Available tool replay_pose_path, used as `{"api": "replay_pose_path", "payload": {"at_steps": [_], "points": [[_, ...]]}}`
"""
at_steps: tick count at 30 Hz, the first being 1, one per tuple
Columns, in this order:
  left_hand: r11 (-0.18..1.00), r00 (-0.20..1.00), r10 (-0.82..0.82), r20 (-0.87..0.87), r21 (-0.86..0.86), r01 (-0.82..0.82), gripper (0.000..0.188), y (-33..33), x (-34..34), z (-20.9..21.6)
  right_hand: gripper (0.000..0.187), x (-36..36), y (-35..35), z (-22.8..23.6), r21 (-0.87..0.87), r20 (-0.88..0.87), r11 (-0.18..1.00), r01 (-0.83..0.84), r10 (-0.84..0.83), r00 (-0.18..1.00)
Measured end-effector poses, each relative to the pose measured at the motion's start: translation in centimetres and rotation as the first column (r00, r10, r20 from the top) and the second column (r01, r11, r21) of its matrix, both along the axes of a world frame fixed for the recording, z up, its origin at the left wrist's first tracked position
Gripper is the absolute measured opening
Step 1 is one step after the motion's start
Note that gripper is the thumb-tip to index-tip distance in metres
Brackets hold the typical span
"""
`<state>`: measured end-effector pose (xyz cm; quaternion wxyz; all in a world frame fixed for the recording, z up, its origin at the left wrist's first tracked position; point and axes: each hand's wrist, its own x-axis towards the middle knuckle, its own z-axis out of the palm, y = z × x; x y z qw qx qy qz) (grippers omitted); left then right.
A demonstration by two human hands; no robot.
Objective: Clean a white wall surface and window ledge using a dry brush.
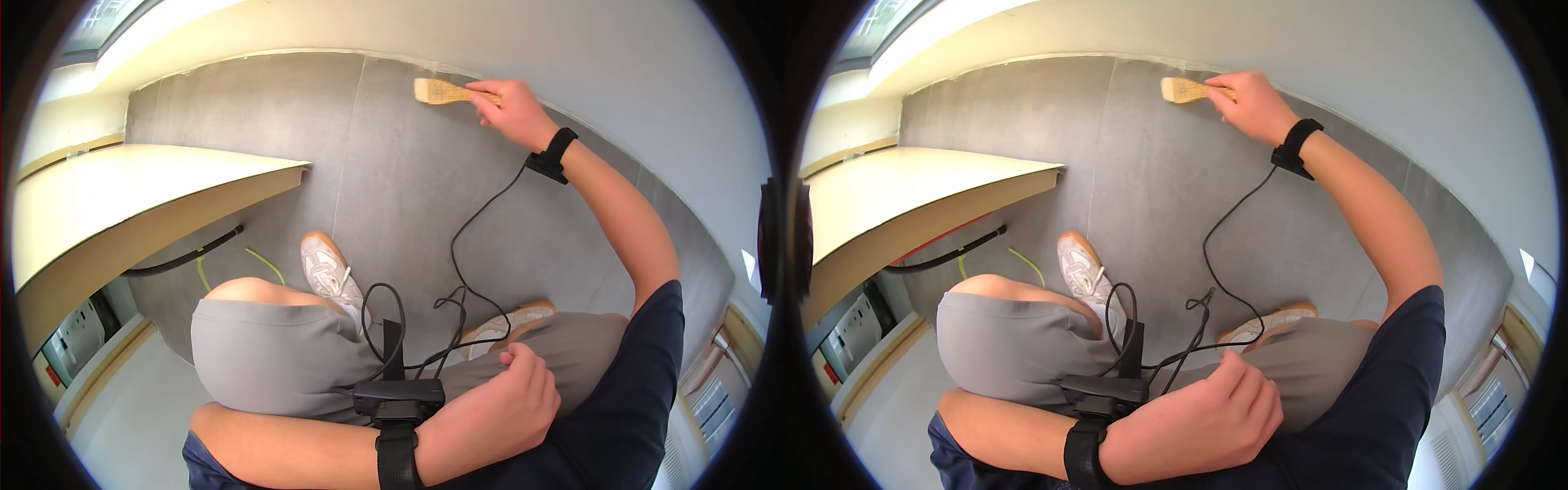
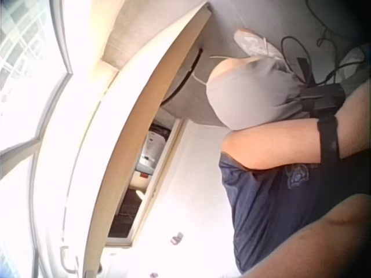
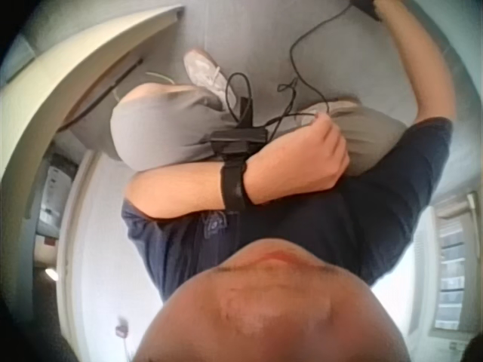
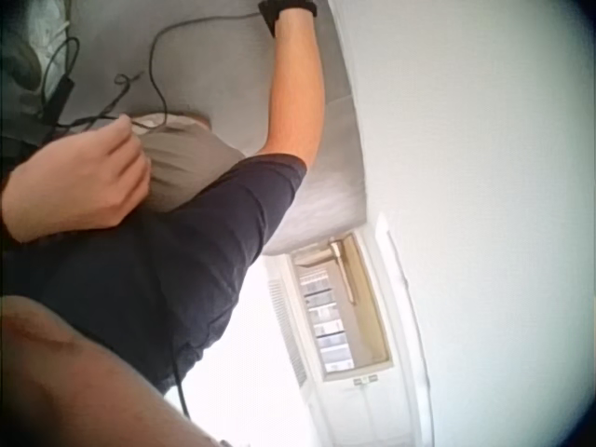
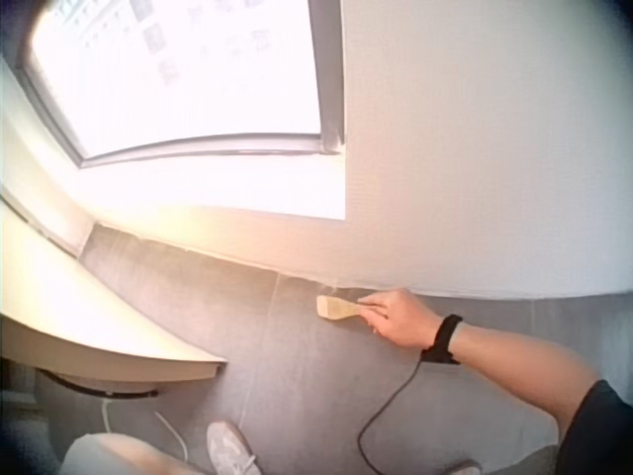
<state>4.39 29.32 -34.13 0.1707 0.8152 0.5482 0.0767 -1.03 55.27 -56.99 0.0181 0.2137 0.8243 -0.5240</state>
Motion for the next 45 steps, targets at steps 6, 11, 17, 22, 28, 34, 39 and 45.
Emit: {"api": "replay_pose_path", "payload": {"at_steps": [6, 11, 17, 22, 28, 34, 39, 45], "points": [[1.000, 1.000, 0.019, 0.010, 0.010, -0.019, 0.017, 0.1, 0.3, -0.7, 0.027, 0.0, 0.7, -1.5, 0.325, 0.000, 0.917, -0.230, 0.243, 0.970], [1.000, 0.999, 0.028, 0.023, 0.003, -0.028, 0.016, 0.1, 0.2, -0.7, 0.023, 0.5, 2.9, -0.4, 0.551, -0.052, 0.814, -0.183, 0.252, 0.966], [1.000, 1.000, 0.015, 0.022, 0.015, -0.015, 0.016, 0.4, 0.0, -0.5, 0.018, 1.7, 2.7, 0.5, 0.518, -0.033, 0.779, -0.354, 0.432, 0.901], [1.000, 1.000, 0.022, -0.004, -0.015, -0.023, 0.016, 0.2, 0.1, -0.1, 0.018, 1.2, 2.0, 0.5, 0.680, 0.228, 0.660, -0.320, 0.225, 0.947], [1.000, 1.000, 0.009, 0.029, 0.014, -0.009, 0.016, 0.3, 0.6, -0.5, 0.018, 1.2, 0.5, -1.2, 0.588, 0.050, 0.731, -0.347, 0.395, 0.917], [1.000, 1.000, 0.005, 0.008, -0.016, -0.005, 0.018, 0.2, 0.6, -0.4, 0.019, 0.3, 0.1, 0.9, 0.630, 0.313, 0.719, -0.293, 0.110, 0.943], [1.000, 0.999, -0.009, 0.050, 0.025, 0.008, 0.018, 0.3, 0.8, -0.9, 0.020, 2.5, -0.2, -2.2, 0.551, -0.014, 0.779, -0.299, 0.367, 0.930], [1.000, 0.999, 0.030, -0.012, -0.003, -0.030, 0.018, -0.4, 0.3, 0.2, 0.025, 0.7, 2.0, -1.2, 0.454, 0.008, 0.891, 0.001, -0.006, 1.000]]}}
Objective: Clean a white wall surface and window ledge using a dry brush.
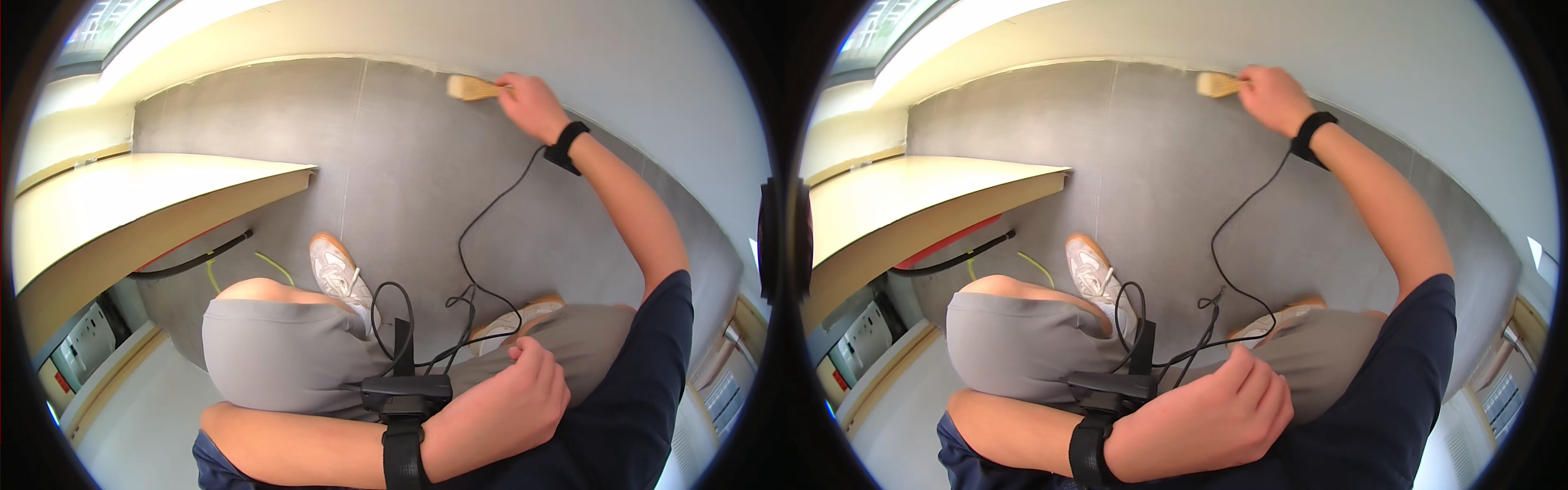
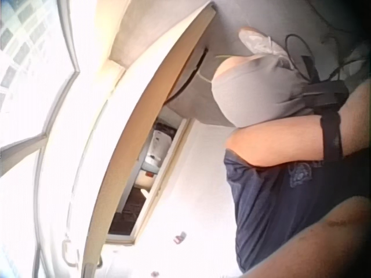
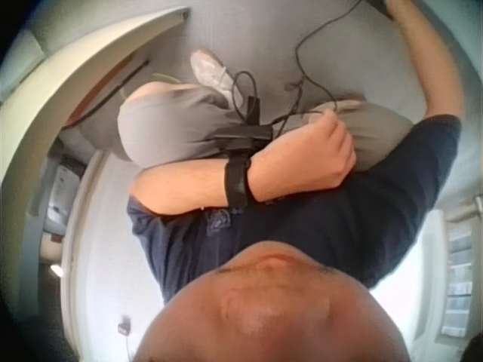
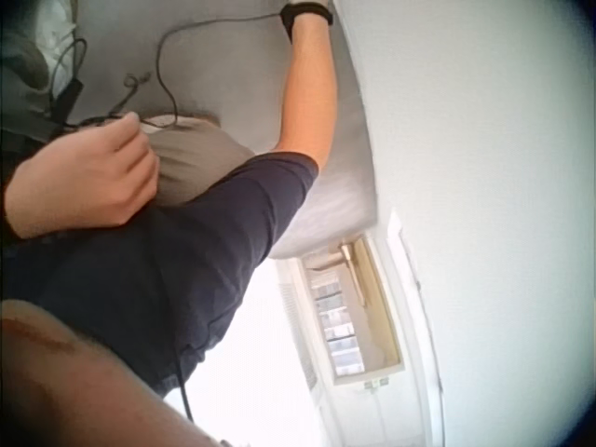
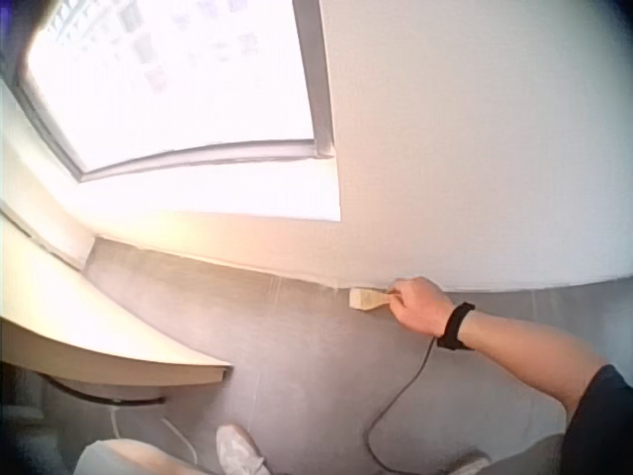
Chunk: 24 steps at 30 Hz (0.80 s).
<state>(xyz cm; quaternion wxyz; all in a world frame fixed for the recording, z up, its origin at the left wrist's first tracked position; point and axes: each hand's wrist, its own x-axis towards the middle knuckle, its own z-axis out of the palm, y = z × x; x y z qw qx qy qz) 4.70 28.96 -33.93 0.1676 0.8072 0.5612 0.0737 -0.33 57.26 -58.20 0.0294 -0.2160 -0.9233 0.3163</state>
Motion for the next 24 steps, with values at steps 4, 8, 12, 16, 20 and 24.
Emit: {"api": "replay_pose_path", "payload": {"at_steps": [4, 8, 12, 16, 20, 24], "points": [[1.000, 1.000, -0.016, -0.001, 0.016, 0.016, 0.019, 0.2, 0.3, 0.2, 0.026, 1.8, 0.9, 0.8, -0.103, 0.013, 0.991, 0.081, -0.081, 0.997], [0.998, 0.999, 0.025, 0.032, 0.065, -0.027, 0.021, -0.5, 1.2, -0.2, 0.024, 1.4, -2.7, -2.1, -0.082, -0.267, 0.969, -0.235, 0.205, 0.941], [1.000, 0.996, -0.024, 0.082, 0.016, 0.023, 0.024, -0.1, 1.0, -0.8, 0.023, 1.7, -2.0, -0.5, -0.096, -0.040, 0.984, -0.147, 0.144, 0.989], [0.997, 0.995, 0.048, 0.086, 0.060, -0.053, 0.024, 0.5, -0.4, 1.8, 0.022, 0.3, -0.8, 2.9, -0.101, 0.005, 0.995, 0.007, -0.006, 1.000], [0.992, 0.988, 0.067, 0.142, 0.098, -0.081, 0.023, 0.8, -0.5, 1.6, 0.025, 1.7, -1.3, 3.7, -0.213, -0.051, 0.976, -0.051, 0.041, 0.998], [0.986, 0.981, 0.057, 0.183, 0.141, -0.084, 0.024, 1.2, -0.3, 1.2, 0.026, 2.1, -2.1, 2.9, 0.100, -0.354, 0.960, -0.260, 0.279, 0.893]]}}
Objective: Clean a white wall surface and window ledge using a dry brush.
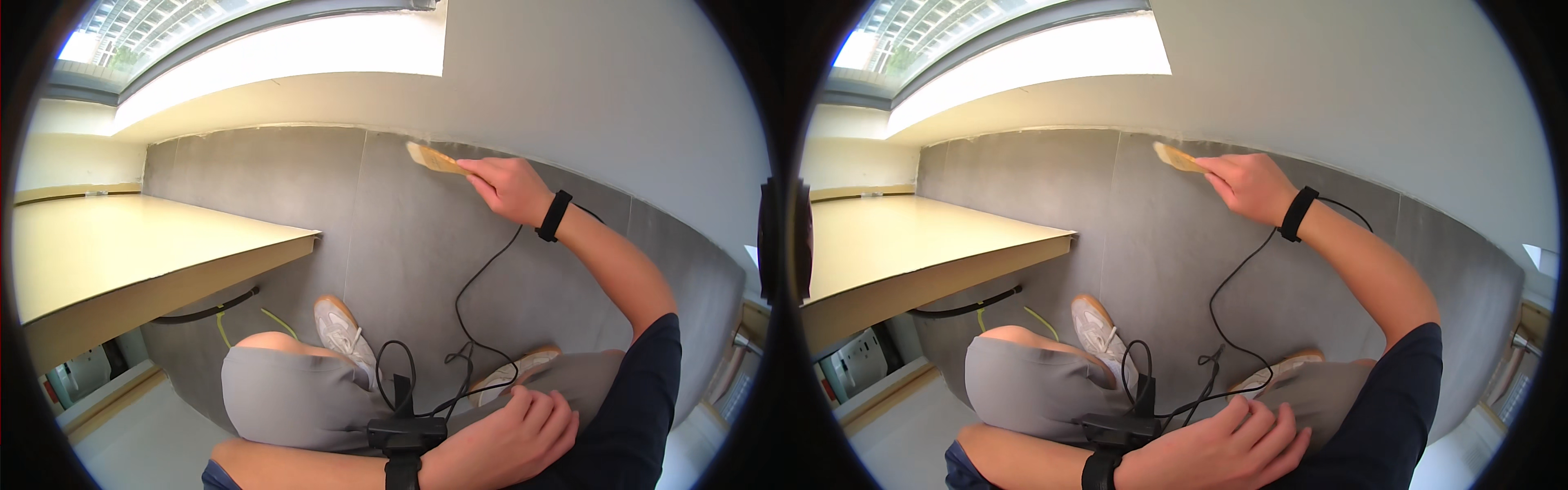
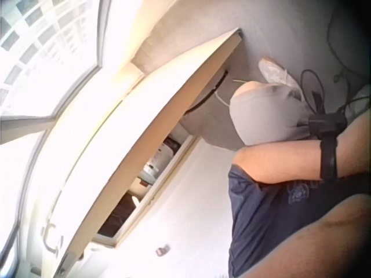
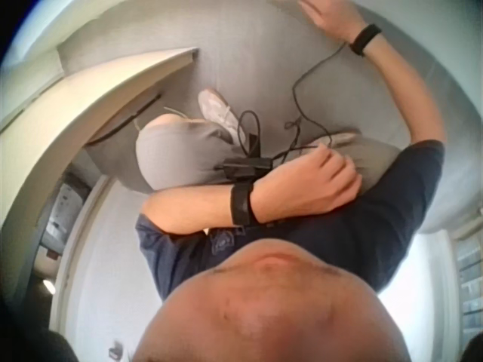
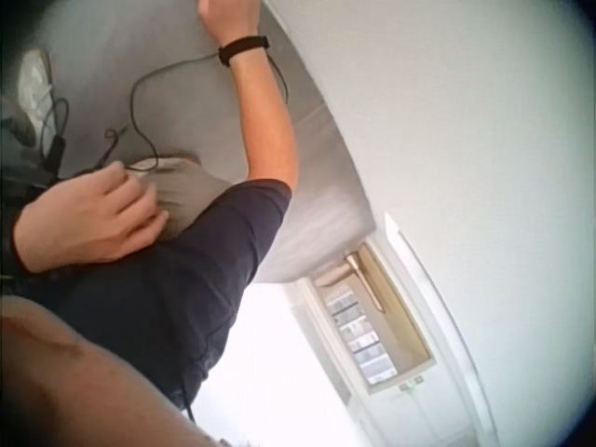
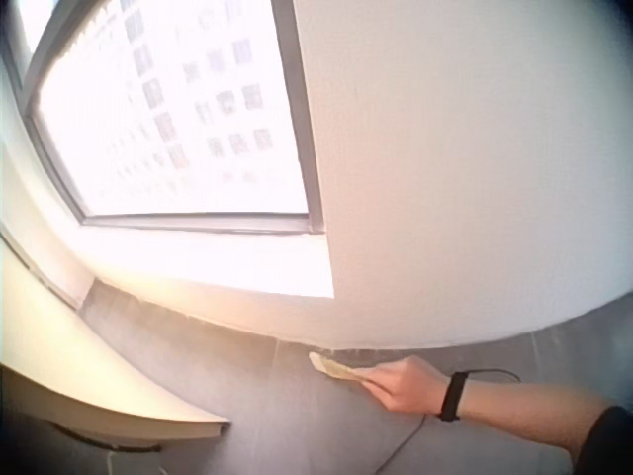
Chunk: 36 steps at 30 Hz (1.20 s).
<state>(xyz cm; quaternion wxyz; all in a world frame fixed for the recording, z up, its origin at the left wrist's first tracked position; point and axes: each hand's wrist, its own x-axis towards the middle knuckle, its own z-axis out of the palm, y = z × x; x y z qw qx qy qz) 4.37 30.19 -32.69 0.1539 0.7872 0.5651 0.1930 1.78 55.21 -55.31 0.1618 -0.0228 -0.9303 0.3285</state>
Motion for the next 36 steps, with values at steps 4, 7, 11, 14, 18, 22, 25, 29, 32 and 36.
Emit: {"api": "replay_pose_path", "payload": {"at_steps": [4, 7, 11, 14, 18, 22, 25, 29, 32, 36], "points": [[1.000, 1.000, 0.012, -0.001, 0.003, -0.012, 0.024, 0.0, 0.3, -0.2, 0.031, -0.8, 0.1, 4.9, 0.319, -0.081, 0.944, -0.082, 0.113, 0.990], [1.000, 1.000, 0.003, -0.014, -0.002, -0.003, 0.025, 0.2, 0.6, -0.4, 0.034, -0.3, 0.6, 6.7, 0.424, -0.195, 0.905, -0.028, 0.121, 0.973], [1.000, 1.000, 0.010, 0.009, -0.020, -0.009, 0.024, 0.0, 1.0, -1.4, 0.037, 1.3, 0.7, 6.9, 0.499, -0.195, 0.867, -0.018, 0.133, 0.972], [0.996, 0.998, 0.069, -0.015, 0.050, -0.068, 0.026, -0.5, 1.6, -2.8, 0.036, 3.2, 2.0, 7.1, 0.465, -0.341, 0.881, 0.087, 0.088, 0.936], [1.000, 0.997, 0.007, -0.071, -0.014, -0.008, 0.029, -0.2, 2.1, -3.0, 0.038, 5.7, 2.1, 6.2, 0.491, -0.140, 0.871, 0.026, 0.049, 0.989], [0.997, 0.991, -0.048, -0.123, -0.061, 0.041, 0.027, 0.4, 1.6, -2.3, 0.037, 5.6, 2.6, 7.3, 0.466, -0.332, 0.879, 0.104, 0.064, 0.941], [0.998, 0.994, -0.048, -0.100, -0.035, 0.045, 0.021, 0.6, 1.9, -3.0, 0.037, 6.3, 2.8, 5.8, 0.512, -0.178, 0.858, 0.036, 0.065, 0.982], [0.998, 0.991, -0.061, -0.120, -0.037, 0.056, 0.020, 0.7, 2.6, -3.2, 0.041, 6.3, 3.9, 7.6, 0.474, -0.330, 0.867, 0.155, 0.011, 0.944], [0.995, 0.990, -0.091, -0.109, -0.056, 0.085, 0.019, 0.7, 2.7, -3.1, 0.040, 6.6, 2.6, 6.5, 0.515, -0.217, 0.857, 0.030, 0.096, 0.971], [0.996, 0.988, -0.080, -0.132, -0.038, 0.076, 0.017, 0.3, 2.8, -3.2, 0.044, 6.3, 3.0, 9.1, 0.558, -0.309, 0.823, 0.104, 0.090, 0.947]]}}
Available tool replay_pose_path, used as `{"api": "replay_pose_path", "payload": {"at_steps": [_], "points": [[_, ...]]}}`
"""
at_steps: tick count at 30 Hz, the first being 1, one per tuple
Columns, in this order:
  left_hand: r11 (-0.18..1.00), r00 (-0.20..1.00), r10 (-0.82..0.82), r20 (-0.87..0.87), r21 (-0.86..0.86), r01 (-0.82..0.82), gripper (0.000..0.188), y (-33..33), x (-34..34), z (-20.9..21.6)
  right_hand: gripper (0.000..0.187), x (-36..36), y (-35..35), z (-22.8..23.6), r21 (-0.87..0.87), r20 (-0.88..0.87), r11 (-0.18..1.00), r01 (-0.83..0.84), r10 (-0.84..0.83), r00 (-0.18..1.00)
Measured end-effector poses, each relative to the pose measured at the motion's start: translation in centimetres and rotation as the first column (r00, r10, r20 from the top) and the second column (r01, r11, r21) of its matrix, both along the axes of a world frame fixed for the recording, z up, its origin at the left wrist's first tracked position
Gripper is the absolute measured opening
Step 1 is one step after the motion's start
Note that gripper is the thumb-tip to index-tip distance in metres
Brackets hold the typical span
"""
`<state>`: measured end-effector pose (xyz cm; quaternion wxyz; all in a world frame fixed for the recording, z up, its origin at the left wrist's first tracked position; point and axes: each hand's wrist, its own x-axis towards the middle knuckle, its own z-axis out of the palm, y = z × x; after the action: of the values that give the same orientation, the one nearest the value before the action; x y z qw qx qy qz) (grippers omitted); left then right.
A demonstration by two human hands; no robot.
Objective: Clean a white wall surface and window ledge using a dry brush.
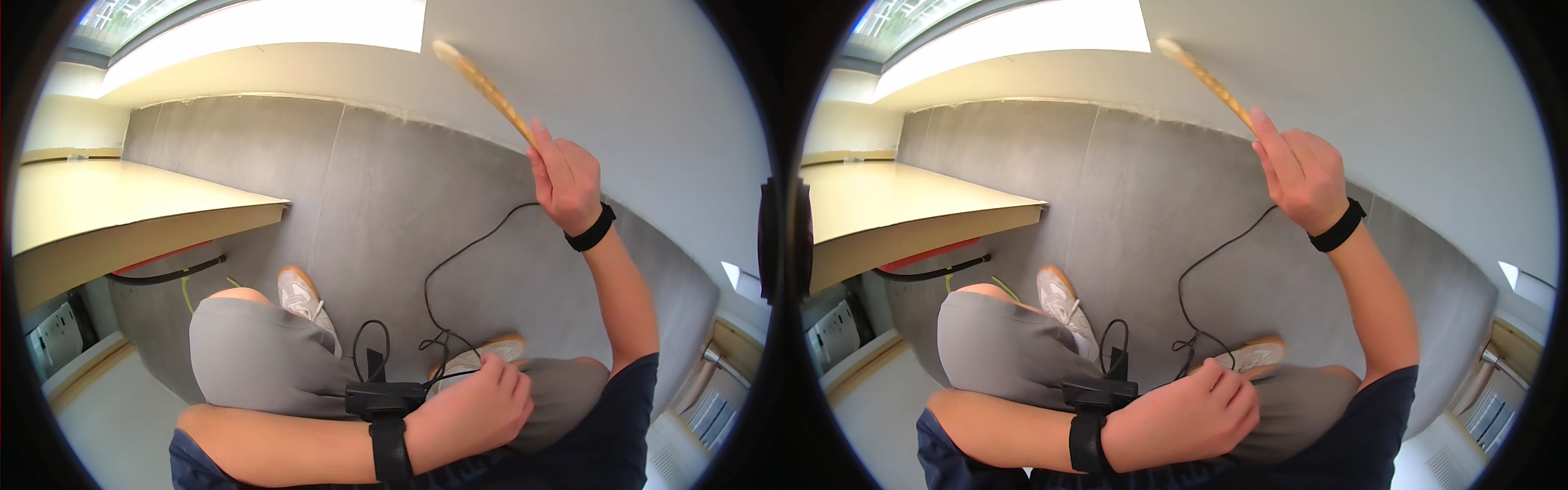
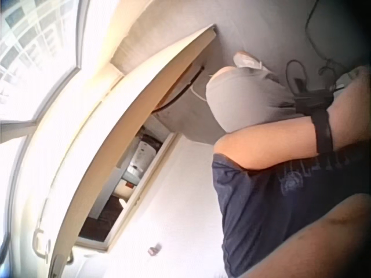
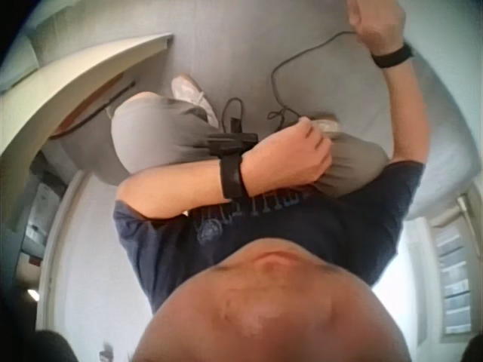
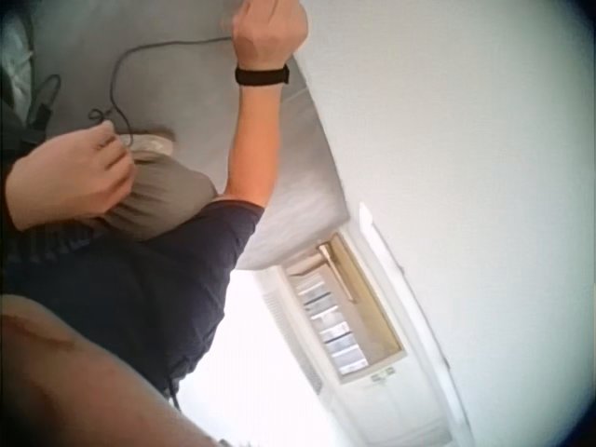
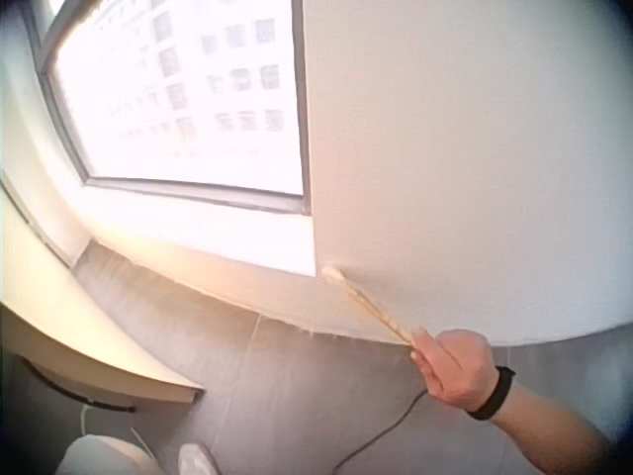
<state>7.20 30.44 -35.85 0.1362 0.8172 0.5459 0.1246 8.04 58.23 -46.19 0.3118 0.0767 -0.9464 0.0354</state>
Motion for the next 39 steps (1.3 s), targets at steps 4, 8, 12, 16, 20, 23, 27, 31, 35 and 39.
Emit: {"api": "replay_pose_path", "payload": {"at_steps": [4, 8, 12, 16, 20, 23, 27, 31, 35, 39], "points": [[0.998, 1.000, 0.031, -0.006, 0.056, -0.030, 0.016, -0.1, 0.0, -0.7, 0.050, -1.1, 0.3, 1.2, 0.086, -0.190, 0.996, -0.029, 0.045, 0.981], [0.999, 1.000, 0.018, -0.025, 0.038, -0.017, 0.015, -0.3, 0.0, -0.6, 0.050, -1.2, -0.2, 1.7, 0.138, -0.158, 0.990, -0.024, 0.046, 0.986], [0.998, 1.000, 0.018, -0.015, 0.060, -0.017, 0.014, -0.6, 0.3, -0.4, 0.050, -1.6, -0.1, 1.2, 0.151, -0.179, 0.988, -0.035, 0.062, 0.982], [0.998, 1.000, 0.013, -0.005, 0.055, -0.013, 0.014, -0.5, 0.1, 0.0, 0.051, -1.8, 0.1, 0.8, 0.121, -0.170, 0.992, -0.032, 0.052, 0.984], [0.999, 1.000, 0.014, 0.007, 0.045, -0.014, 0.014, -0.5, 0.1, 0.1, 0.050, -1.8, 0.3, 0.5, 0.102, -0.143, 0.995, -0.019, 0.034, 0.989], [0.999, 1.000, 0.017, 0.010, 0.051, -0.018, 0.014, -0.7, 0.0, 0.1, 0.045, -2.0, -1.2, 1.5, -0.102, -0.074, 0.994, 0.036, -0.043, 0.996], [0.996, 0.999, 0.042, 0.016, 0.072, -0.043, 0.013, -0.6, 0.0, -0.4, 0.039, -1.5, -4.9, 5.2, -0.356, 0.106, 0.930, 0.094, -0.059, 0.993], [0.994, 0.993, 0.058, 0.099, 0.085, -0.066, 0.010, 0.1, -0.3, -0.9, 0.037, -1.1, -5.8, 9.1, -0.306, 0.219, 0.934, 0.185, -0.120, 0.968], [0.989, 0.984, 0.042, 0.171, 0.132, -0.065, 0.009, 2.3, -1.0, -1.2, 0.035, -1.0, -5.0, 12.5, -0.237, 0.173, 0.932, 0.275, -0.238, 0.956], [0.991, 0.978, -0.018, 0.209, 0.136, -0.011, 0.008, 4.6, -1.1, -2.3, 0.023, -0.7, -6.0, 12.8, -0.181, 0.044, 0.851, 0.493, -0.494, 0.868]]}}
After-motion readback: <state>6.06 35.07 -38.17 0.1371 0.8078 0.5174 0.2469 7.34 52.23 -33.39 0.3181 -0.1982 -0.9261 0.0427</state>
